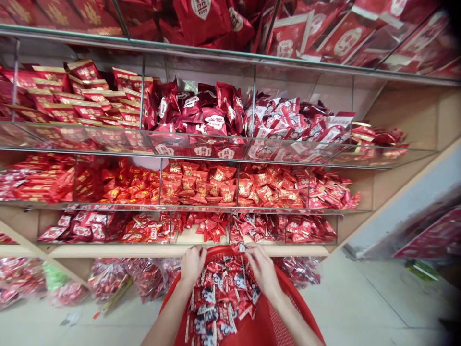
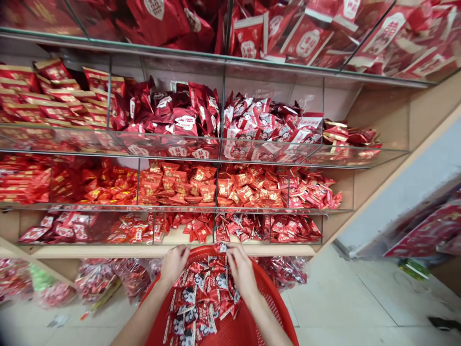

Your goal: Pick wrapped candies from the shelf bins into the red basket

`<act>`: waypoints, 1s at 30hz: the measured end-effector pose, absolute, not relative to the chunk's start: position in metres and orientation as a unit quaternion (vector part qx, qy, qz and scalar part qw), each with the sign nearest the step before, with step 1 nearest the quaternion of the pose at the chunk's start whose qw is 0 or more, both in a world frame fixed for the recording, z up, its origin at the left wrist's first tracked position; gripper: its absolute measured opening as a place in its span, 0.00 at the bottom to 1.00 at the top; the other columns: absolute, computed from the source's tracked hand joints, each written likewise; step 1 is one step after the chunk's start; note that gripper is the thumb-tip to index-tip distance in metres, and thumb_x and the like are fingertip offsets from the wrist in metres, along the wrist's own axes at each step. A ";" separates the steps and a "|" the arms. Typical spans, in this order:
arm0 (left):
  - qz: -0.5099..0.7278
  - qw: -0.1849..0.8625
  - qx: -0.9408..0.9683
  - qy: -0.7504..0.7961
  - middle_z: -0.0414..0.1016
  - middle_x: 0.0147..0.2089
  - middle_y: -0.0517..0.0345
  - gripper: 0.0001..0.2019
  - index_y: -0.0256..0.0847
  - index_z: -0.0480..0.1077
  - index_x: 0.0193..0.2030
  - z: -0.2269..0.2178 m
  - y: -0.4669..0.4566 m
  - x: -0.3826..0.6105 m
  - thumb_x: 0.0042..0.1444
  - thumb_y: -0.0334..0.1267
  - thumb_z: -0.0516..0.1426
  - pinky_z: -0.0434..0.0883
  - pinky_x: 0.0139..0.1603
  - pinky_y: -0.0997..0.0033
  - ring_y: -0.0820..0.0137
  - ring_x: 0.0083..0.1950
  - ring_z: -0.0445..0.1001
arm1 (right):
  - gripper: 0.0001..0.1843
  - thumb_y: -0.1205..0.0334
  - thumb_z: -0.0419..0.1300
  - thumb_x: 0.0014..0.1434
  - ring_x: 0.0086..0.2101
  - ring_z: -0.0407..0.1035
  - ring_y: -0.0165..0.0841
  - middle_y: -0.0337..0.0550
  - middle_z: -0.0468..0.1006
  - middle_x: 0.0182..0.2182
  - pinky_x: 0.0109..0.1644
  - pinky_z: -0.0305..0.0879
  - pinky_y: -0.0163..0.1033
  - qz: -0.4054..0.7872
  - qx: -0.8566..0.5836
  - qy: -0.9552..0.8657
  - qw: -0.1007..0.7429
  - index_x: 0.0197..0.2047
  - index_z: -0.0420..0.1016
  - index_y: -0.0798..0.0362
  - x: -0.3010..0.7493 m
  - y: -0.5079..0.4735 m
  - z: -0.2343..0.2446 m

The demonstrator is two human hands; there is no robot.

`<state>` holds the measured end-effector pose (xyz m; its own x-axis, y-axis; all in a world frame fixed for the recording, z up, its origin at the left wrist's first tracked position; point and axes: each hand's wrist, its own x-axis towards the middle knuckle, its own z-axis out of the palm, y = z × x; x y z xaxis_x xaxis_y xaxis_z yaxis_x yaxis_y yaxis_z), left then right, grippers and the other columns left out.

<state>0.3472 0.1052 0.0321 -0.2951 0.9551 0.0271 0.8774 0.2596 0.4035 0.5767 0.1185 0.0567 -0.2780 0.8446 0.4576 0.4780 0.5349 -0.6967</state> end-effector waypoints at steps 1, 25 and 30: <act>0.191 0.109 0.577 0.787 0.76 0.34 0.54 0.20 0.43 0.70 0.35 0.036 0.104 0.347 0.60 0.48 0.41 0.60 0.32 0.76 0.69 0.35 0.74 | 0.11 0.61 0.45 0.61 0.45 0.65 0.33 0.47 0.68 0.43 0.50 0.62 0.41 0.223 -0.415 -0.780 0.412 0.37 0.67 0.51 0.573 0.114 0.054; 0.495 0.586 0.447 0.461 0.70 0.31 0.62 0.19 0.38 0.67 0.36 0.052 0.098 0.390 0.45 0.52 0.59 0.73 0.34 0.74 0.76 0.31 0.72 | 0.14 0.53 0.48 0.60 0.28 0.63 0.29 0.38 0.70 0.26 0.34 0.61 0.32 0.369 -0.455 -0.668 0.459 0.32 0.67 0.53 0.553 0.098 0.038; 0.501 0.544 0.475 0.477 0.70 0.30 0.63 0.18 0.36 0.70 0.32 0.051 0.098 0.393 0.48 0.52 0.56 0.72 0.35 0.74 0.77 0.32 0.68 | 0.14 0.54 0.48 0.60 0.26 0.60 0.28 0.36 0.66 0.23 0.33 0.57 0.31 0.362 -0.459 -0.664 0.466 0.28 0.65 0.53 0.555 0.099 0.035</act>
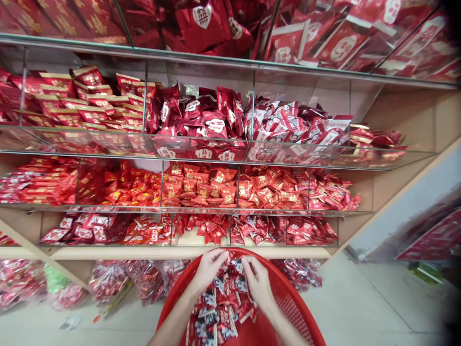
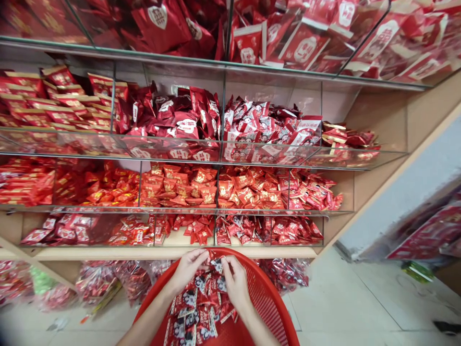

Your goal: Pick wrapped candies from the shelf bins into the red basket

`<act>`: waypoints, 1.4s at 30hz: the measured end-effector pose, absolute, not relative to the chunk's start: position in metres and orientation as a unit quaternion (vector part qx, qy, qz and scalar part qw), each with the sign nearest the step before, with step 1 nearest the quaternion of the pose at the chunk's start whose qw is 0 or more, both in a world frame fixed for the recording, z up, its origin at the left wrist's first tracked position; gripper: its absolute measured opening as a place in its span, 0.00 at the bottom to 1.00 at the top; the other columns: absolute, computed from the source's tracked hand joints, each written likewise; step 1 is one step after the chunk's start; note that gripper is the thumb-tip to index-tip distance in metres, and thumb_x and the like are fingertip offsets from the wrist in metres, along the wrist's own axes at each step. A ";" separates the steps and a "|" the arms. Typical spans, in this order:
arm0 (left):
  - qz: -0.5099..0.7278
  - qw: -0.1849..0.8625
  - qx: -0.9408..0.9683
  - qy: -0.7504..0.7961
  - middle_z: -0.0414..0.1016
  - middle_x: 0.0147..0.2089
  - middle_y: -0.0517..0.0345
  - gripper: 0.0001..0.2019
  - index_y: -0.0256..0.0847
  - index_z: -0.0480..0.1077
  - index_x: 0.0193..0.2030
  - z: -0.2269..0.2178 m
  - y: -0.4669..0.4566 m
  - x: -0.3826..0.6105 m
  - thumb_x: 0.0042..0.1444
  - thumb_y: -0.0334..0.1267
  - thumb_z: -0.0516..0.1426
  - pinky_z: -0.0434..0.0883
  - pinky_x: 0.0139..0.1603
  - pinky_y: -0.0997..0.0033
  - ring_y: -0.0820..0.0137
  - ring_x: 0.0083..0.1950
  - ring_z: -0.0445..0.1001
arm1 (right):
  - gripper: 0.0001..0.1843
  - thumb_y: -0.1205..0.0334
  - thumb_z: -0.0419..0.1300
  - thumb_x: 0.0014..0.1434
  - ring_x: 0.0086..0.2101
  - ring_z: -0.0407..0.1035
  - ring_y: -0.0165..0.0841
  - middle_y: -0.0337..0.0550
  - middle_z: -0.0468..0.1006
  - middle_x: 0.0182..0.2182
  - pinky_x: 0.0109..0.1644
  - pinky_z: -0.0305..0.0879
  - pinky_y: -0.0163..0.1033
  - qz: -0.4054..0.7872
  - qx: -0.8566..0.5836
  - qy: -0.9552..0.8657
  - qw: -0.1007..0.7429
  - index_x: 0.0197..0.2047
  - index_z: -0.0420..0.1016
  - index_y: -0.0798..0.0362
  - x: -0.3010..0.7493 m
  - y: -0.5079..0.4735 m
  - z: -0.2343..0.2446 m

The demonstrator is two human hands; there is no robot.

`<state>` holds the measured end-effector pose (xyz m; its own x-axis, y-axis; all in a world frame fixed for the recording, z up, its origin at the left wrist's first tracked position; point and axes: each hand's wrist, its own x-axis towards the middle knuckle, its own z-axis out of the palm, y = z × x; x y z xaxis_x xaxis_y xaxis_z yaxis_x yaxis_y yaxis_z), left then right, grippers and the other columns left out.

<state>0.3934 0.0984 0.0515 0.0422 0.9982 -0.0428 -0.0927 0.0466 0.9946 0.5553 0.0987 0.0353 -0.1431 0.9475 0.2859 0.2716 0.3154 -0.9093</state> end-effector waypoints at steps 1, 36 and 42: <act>0.507 0.528 0.477 0.486 0.70 0.29 0.62 0.18 0.36 0.70 0.31 0.052 0.099 0.394 0.48 0.52 0.55 0.71 0.34 0.74 0.77 0.31 0.68 | 0.14 0.55 0.48 0.60 0.26 0.59 0.28 0.36 0.65 0.23 0.33 0.57 0.31 0.362 -0.457 -0.664 0.468 0.28 0.65 0.53 0.555 0.099 0.035; 0.516 0.330 0.572 0.546 0.73 0.28 0.60 0.14 0.37 0.70 0.33 0.032 0.099 0.409 0.55 0.45 0.49 0.66 0.33 0.79 0.75 0.30 0.70 | 0.27 0.56 0.55 0.56 0.52 0.59 0.37 0.44 0.66 0.52 0.56 0.57 0.45 0.170 -0.415 -0.838 0.312 0.59 0.56 0.45 0.568 0.105 0.037; 0.513 0.346 0.573 0.537 0.74 0.29 0.60 0.15 0.37 0.72 0.36 0.031 0.099 0.413 0.56 0.45 0.49 0.66 0.32 0.79 0.75 0.30 0.70 | 0.26 0.58 0.53 0.56 0.51 0.60 0.38 0.44 0.67 0.51 0.55 0.58 0.47 0.139 -0.408 -0.858 0.278 0.59 0.57 0.45 0.571 0.105 0.035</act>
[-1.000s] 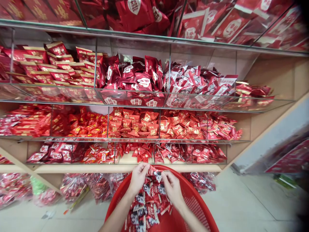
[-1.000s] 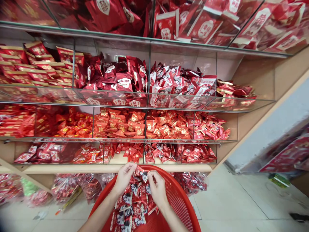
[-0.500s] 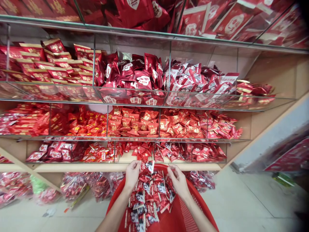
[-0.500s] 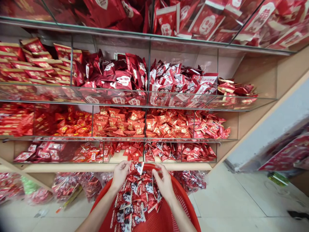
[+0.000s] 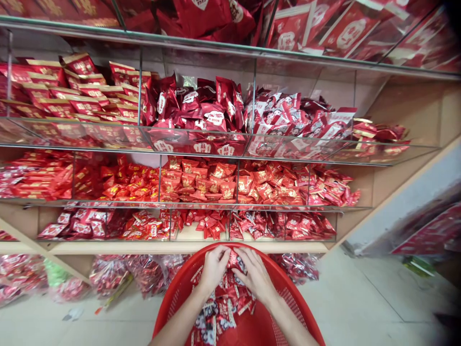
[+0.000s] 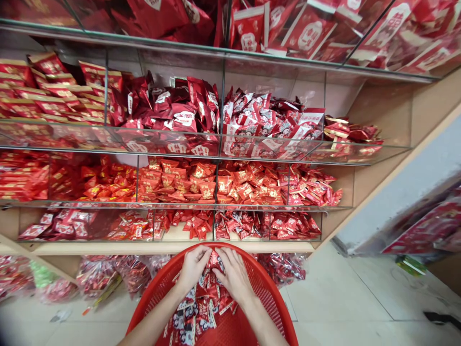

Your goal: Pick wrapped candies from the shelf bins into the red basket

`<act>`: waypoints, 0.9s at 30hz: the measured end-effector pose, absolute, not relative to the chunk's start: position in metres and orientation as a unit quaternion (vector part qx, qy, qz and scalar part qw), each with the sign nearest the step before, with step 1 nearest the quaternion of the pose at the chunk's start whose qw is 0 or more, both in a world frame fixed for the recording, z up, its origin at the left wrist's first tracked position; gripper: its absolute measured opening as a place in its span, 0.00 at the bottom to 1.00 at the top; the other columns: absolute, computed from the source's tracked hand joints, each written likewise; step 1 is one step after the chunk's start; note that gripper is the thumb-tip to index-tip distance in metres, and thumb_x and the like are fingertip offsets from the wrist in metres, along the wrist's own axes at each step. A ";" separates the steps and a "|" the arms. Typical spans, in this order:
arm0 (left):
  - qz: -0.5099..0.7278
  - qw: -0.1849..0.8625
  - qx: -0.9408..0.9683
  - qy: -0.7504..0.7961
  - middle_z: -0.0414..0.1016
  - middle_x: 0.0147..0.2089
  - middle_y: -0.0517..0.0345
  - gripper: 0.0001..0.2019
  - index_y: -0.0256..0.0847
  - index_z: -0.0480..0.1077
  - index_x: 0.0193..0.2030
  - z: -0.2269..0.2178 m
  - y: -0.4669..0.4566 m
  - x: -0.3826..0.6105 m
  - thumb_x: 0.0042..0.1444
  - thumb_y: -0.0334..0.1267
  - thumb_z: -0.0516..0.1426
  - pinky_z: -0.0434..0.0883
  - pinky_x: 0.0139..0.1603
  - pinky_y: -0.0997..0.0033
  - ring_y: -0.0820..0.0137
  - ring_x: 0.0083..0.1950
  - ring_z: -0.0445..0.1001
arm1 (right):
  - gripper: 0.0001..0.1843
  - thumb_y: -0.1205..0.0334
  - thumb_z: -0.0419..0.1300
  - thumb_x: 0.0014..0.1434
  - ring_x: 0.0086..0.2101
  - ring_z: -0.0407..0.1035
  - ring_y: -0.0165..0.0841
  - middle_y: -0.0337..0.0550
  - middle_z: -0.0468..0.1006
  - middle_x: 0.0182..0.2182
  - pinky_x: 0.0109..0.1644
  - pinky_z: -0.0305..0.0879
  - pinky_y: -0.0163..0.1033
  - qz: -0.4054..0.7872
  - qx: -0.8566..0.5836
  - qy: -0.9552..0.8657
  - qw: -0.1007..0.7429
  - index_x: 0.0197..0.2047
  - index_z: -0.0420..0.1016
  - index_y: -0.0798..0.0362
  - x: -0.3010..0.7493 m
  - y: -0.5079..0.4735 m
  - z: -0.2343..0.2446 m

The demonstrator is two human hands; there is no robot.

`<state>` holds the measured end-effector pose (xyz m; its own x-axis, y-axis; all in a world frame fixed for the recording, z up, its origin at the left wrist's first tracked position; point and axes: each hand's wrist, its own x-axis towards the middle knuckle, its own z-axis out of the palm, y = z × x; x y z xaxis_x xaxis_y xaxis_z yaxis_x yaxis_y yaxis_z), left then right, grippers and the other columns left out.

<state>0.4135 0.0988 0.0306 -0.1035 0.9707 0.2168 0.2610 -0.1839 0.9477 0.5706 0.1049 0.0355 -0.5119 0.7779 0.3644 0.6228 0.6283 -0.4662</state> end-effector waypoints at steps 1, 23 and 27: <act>0.510 0.340 0.576 0.540 0.74 0.29 0.60 0.16 0.37 0.72 0.37 0.032 0.098 0.413 0.56 0.45 0.49 0.66 0.32 0.79 0.75 0.30 0.70 | 0.26 0.58 0.53 0.56 0.51 0.60 0.38 0.44 0.67 0.51 0.55 0.58 0.47 0.140 -0.409 -0.858 0.277 0.58 0.57 0.45 0.571 0.105 0.037; 0.205 0.101 0.821 0.523 0.68 0.56 0.60 0.20 0.47 0.73 0.43 0.033 0.085 0.413 0.60 0.48 0.42 0.46 0.64 0.55 0.65 0.62 0.56 | 0.20 0.62 0.54 0.52 0.47 0.64 0.38 0.46 0.68 0.44 0.52 0.60 0.41 0.205 -0.529 -0.790 0.233 0.50 0.65 0.51 0.612 0.126 0.012; 0.219 0.111 0.808 0.535 0.70 0.54 0.58 0.20 0.45 0.74 0.41 0.039 0.086 0.411 0.60 0.47 0.42 0.47 0.64 0.55 0.66 0.60 0.59 | 0.22 0.62 0.53 0.53 0.50 0.62 0.38 0.46 0.68 0.47 0.54 0.59 0.42 0.193 -0.518 -0.795 0.250 0.52 0.63 0.50 0.606 0.125 0.005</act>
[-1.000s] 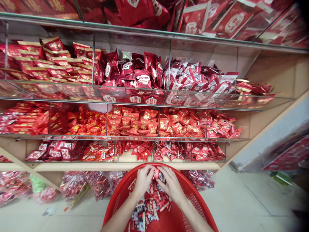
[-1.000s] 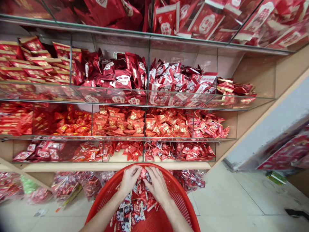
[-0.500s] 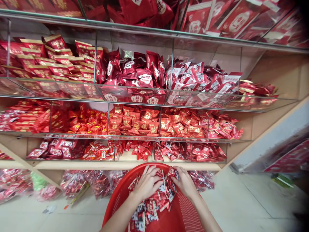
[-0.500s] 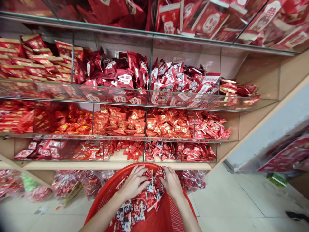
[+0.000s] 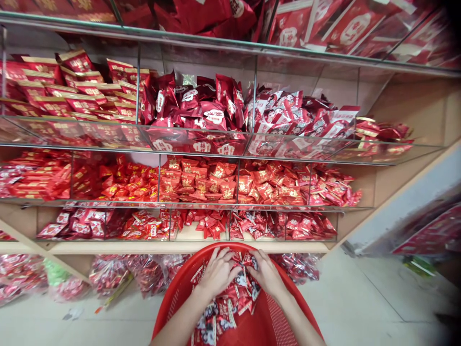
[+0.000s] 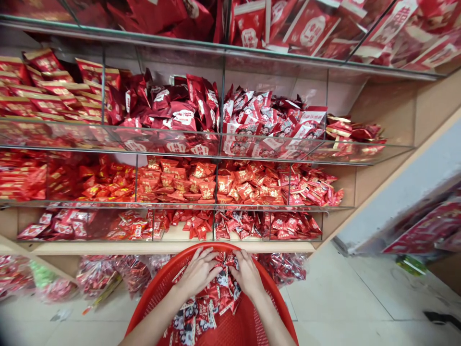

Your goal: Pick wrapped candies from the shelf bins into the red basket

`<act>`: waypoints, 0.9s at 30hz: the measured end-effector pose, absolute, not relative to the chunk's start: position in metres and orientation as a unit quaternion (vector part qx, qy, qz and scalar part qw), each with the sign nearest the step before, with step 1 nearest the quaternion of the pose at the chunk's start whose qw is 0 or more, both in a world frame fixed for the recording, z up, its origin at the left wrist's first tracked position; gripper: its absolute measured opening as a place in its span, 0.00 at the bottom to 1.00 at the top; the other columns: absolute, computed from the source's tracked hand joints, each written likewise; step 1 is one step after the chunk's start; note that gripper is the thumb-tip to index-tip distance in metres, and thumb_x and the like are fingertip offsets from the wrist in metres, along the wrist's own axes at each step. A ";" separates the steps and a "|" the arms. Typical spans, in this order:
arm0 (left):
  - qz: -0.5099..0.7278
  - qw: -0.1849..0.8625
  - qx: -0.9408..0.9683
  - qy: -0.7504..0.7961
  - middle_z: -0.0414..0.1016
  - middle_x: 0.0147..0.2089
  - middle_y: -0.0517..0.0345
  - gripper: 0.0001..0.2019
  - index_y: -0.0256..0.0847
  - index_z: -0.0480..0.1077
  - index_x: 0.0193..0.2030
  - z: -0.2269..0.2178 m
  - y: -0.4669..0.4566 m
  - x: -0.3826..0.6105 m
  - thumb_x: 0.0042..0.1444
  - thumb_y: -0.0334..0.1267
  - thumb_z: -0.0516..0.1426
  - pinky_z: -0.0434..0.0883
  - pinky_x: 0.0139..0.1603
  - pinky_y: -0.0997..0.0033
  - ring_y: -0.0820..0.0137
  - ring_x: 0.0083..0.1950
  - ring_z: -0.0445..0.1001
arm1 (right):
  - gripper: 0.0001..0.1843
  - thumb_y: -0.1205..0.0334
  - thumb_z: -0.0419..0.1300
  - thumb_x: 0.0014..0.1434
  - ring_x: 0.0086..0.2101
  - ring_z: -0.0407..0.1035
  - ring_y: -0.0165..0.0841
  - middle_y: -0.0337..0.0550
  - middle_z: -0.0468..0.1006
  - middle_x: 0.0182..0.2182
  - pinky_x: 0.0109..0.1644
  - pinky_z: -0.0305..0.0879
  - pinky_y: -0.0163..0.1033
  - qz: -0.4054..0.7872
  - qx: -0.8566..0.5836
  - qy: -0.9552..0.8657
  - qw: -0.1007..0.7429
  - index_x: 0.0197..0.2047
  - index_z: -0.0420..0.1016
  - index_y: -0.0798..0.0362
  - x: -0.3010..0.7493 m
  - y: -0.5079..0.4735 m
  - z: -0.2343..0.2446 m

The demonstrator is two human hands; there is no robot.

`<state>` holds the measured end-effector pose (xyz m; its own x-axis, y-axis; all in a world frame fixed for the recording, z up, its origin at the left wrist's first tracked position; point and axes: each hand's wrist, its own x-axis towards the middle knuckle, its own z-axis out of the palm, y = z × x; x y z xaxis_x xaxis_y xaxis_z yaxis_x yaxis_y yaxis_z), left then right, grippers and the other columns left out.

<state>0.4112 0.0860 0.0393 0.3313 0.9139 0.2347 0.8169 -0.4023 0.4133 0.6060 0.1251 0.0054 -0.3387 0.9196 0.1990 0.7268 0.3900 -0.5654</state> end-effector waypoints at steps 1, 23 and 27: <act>0.220 0.113 0.806 0.538 0.70 0.53 0.58 0.20 0.45 0.74 0.41 0.040 0.086 0.411 0.61 0.47 0.42 0.47 0.64 0.55 0.66 0.59 0.60 | 0.22 0.62 0.53 0.54 0.50 0.62 0.39 0.47 0.69 0.47 0.53 0.59 0.43 0.187 -0.515 -0.799 0.249 0.53 0.63 0.51 0.604 0.125 0.005; 0.079 0.143 0.546 0.821 0.76 0.38 0.43 0.26 0.37 0.70 0.41 0.043 0.097 0.339 0.57 0.55 0.40 0.66 0.40 0.65 0.60 0.41 0.74 | 0.16 0.58 0.45 0.60 0.41 0.65 0.39 0.48 0.74 0.38 0.47 0.59 0.43 0.077 -0.555 -0.771 0.303 0.41 0.71 0.55 0.615 0.139 0.020; 0.049 0.157 0.568 0.806 0.75 0.41 0.41 0.27 0.37 0.69 0.44 0.032 0.097 0.342 0.55 0.57 0.42 0.66 0.42 0.64 0.59 0.44 0.74 | 0.15 0.58 0.45 0.60 0.39 0.65 0.38 0.48 0.74 0.37 0.45 0.58 0.42 0.058 -0.567 -0.765 0.300 0.39 0.71 0.54 0.622 0.152 0.024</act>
<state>0.3417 0.0973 0.0323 -0.3051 0.9316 -0.1976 0.9007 0.3497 0.2580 0.6220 0.1515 0.0237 -0.1779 0.9018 0.3938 0.8328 0.3511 -0.4279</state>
